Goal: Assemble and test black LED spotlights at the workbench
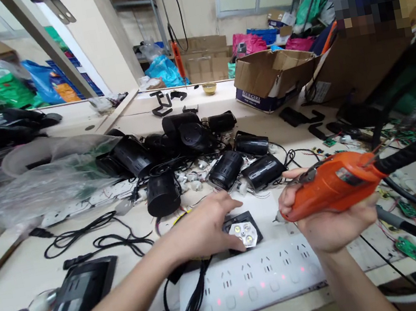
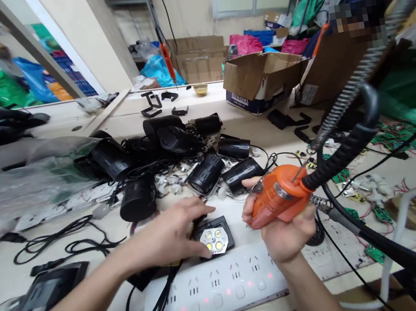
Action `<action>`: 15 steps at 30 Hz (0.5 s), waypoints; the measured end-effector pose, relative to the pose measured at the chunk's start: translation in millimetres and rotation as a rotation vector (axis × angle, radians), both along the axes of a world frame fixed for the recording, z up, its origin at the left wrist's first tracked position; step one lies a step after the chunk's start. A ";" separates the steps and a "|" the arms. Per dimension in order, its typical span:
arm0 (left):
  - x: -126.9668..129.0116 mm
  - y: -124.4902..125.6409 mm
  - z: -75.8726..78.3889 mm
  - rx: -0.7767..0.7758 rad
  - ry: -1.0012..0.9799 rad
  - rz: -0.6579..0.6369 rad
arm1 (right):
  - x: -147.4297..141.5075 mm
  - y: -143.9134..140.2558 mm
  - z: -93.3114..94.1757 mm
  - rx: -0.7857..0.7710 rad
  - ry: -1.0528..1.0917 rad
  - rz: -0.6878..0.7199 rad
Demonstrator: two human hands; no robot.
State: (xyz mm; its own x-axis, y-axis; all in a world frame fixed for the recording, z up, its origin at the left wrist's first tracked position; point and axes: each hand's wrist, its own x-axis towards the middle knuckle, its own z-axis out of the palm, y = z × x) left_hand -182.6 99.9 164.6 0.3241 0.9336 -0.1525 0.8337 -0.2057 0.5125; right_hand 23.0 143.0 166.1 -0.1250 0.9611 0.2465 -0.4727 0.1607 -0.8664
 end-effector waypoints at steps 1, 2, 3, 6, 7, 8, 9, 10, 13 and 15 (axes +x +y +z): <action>7.9 -5.9 -3.8 0.003 0.003 0.014 | 0.8 -0.6 -0.7 -0.014 0.002 -0.010; 15.2 -11.0 -8.2 0.000 0.015 0.030 | 1.4 -1.6 -1.3 -0.029 0.005 -0.016; 21.4 -15.1 -12.6 -0.001 0.025 0.048 | 1.8 -2.7 -1.9 -0.041 0.008 -0.017; 31.9 -22.3 -21.5 0.005 0.041 0.100 | 2.5 -6.3 -3.5 -0.045 0.019 0.002; 33.0 -23.5 -22.6 0.011 0.042 0.113 | 2.6 -7.1 -3.9 -0.042 0.020 0.012; 33.4 -24.3 -23.0 0.019 0.044 0.121 | 2.7 -7.7 -4.3 -0.039 0.021 0.023; 33.4 -24.9 -23.1 0.026 0.047 0.127 | 2.7 -7.9 -4.7 -0.040 0.020 0.030; 33.2 -25.2 -22.9 0.029 0.048 0.127 | 2.7 -7.9 -5.0 -0.042 0.020 0.034; 33.4 -25.4 -22.7 0.037 0.038 0.125 | 2.0 -7.4 -5.6 -0.034 0.031 0.035; 34.0 -24.8 -22.6 0.034 0.037 0.126 | 1.1 -7.5 -5.7 -0.035 0.034 0.029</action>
